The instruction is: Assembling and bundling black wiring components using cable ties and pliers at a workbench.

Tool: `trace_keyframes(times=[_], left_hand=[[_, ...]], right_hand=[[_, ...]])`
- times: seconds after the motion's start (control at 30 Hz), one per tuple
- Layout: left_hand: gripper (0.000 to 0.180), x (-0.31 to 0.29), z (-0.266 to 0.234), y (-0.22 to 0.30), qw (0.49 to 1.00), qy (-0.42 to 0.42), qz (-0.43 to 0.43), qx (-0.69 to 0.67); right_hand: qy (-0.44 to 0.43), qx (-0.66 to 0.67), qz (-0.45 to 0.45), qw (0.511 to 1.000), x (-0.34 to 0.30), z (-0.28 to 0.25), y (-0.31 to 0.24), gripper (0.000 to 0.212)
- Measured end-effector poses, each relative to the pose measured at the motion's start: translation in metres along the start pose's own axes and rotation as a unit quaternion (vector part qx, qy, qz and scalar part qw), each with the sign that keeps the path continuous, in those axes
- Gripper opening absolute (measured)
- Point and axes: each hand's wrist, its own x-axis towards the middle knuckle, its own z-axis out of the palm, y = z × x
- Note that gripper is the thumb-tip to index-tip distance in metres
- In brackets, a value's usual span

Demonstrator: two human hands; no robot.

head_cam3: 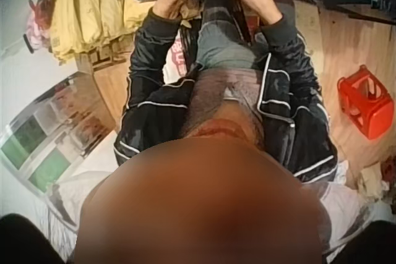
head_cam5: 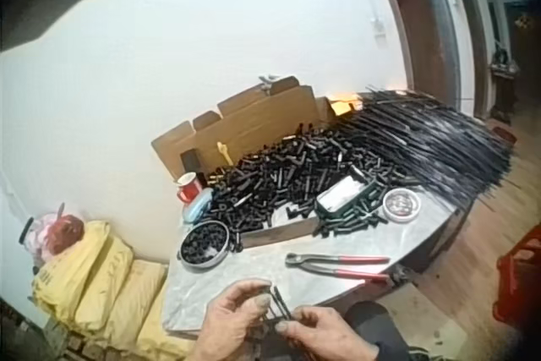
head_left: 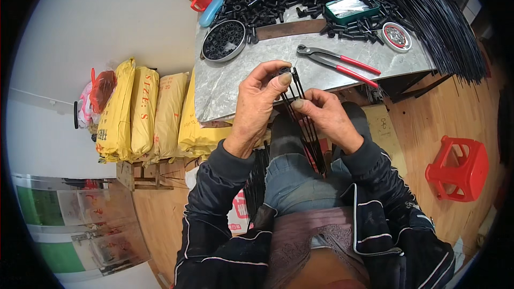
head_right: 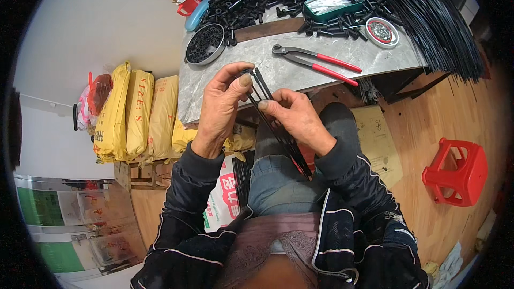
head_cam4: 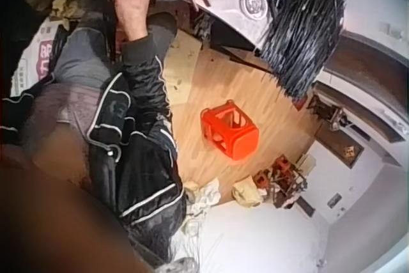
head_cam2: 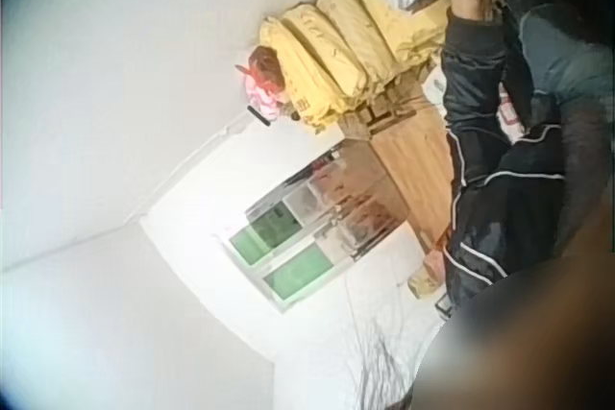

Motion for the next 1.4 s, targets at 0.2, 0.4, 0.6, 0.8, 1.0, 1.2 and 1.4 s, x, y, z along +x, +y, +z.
trace_keyframes(times=[0.2, 0.4, 0.6, 0.8, 1.0, 1.2, 1.4], left_hand=[[0.027, -0.003, -0.001, 0.005, 0.999, -0.037, -0.014, -0.033], [0.029, -0.009, 0.010, 0.008, 0.999, -0.011, 0.004, -0.051], [0.032, -0.012, 0.009, 0.001, 0.999, -0.020, -0.001, -0.045], [0.029, -0.015, 0.011, 0.002, 0.998, -0.036, -0.004, -0.058], [0.030, -0.018, 0.014, 0.001, 0.997, -0.046, 0.014, -0.061], [0.032, -0.016, 0.016, -0.001, 0.996, -0.047, 0.011, -0.074], [0.035, -0.011, 0.011, -0.007, 0.992, -0.077, 0.005, -0.102]], right_hand=[[0.015, -0.069, -0.062, 0.996, -0.001, -0.011, -0.010, 0.024], [0.086, -0.141, -0.152, 0.974, -0.013, 0.003, -0.012, 0.024], [0.024, -0.175, -0.088, 0.980, -0.016, -0.002, -0.025, 0.025], [-0.124, -0.094, 0.011, 0.988, -0.002, -0.026, -0.033, 0.024], [-0.131, -0.049, 0.056, 0.989, -0.002, -0.031, -0.030, 0.031], [-0.179, -0.030, 0.089, 0.979, -0.003, -0.038, -0.033, 0.034], [-0.198, -0.035, 0.102, 0.974, -0.004, -0.039, -0.035, 0.033]])
